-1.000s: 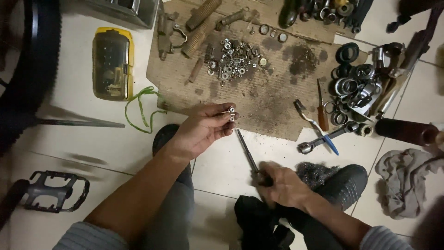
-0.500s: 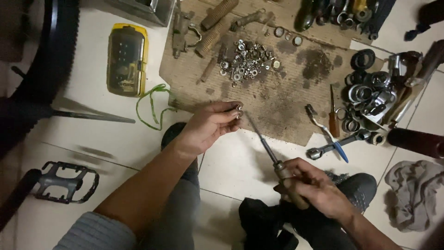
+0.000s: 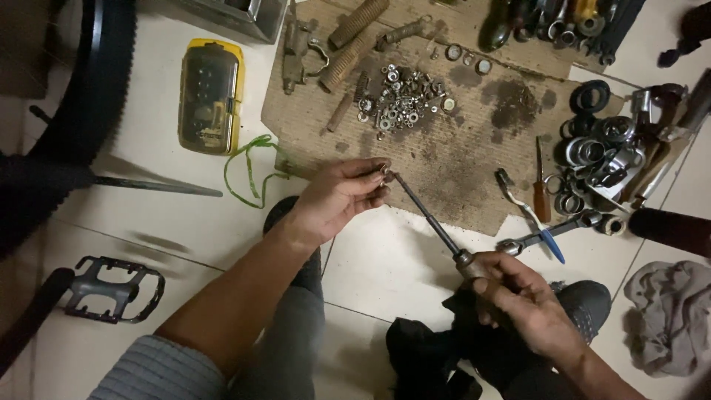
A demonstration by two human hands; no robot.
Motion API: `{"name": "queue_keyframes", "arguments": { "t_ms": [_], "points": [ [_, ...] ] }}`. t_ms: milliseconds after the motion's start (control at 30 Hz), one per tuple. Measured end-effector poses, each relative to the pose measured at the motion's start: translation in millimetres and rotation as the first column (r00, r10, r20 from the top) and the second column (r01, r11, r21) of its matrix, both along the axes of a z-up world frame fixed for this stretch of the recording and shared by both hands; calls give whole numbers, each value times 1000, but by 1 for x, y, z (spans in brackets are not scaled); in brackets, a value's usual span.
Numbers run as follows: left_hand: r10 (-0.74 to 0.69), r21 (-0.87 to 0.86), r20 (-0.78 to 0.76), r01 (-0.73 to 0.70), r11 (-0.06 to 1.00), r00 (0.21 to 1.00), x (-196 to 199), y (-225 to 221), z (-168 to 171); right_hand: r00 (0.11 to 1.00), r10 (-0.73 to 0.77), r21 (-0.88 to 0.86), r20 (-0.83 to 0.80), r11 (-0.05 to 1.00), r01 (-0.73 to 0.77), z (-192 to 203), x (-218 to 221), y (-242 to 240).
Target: Cleaning small metal bicycle components using a steel wool pad and a screwdriver for manipulation.
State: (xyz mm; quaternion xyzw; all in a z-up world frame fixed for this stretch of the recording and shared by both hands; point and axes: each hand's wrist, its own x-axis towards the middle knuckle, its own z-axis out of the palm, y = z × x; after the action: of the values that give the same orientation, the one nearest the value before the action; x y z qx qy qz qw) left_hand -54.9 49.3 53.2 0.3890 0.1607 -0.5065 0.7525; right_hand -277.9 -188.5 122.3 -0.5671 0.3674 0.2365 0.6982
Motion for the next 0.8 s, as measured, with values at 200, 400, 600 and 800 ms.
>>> {"name": "queue_keyframes", "arguments": {
  "t_ms": [200,400,600,800],
  "points": [
    [-11,-18,4,11,1000,1000,-1,-1,-2,999,-11,-6,-34,1000,11,-3,-1,-3],
    [-13,14,-6,13,1000,1000,-1,-2,3,999,8,46,48,999,-10,-9,-5,-5],
    [-27,49,-7,28,998,1000,-3,-2,2,999,43,25,30,999,-44,-8,-3,-3],
    [-30,25,0,30,999,1000,-3,0,-3,987,91,56,131,994,-99,-14,-6,-6]
  ]
}}
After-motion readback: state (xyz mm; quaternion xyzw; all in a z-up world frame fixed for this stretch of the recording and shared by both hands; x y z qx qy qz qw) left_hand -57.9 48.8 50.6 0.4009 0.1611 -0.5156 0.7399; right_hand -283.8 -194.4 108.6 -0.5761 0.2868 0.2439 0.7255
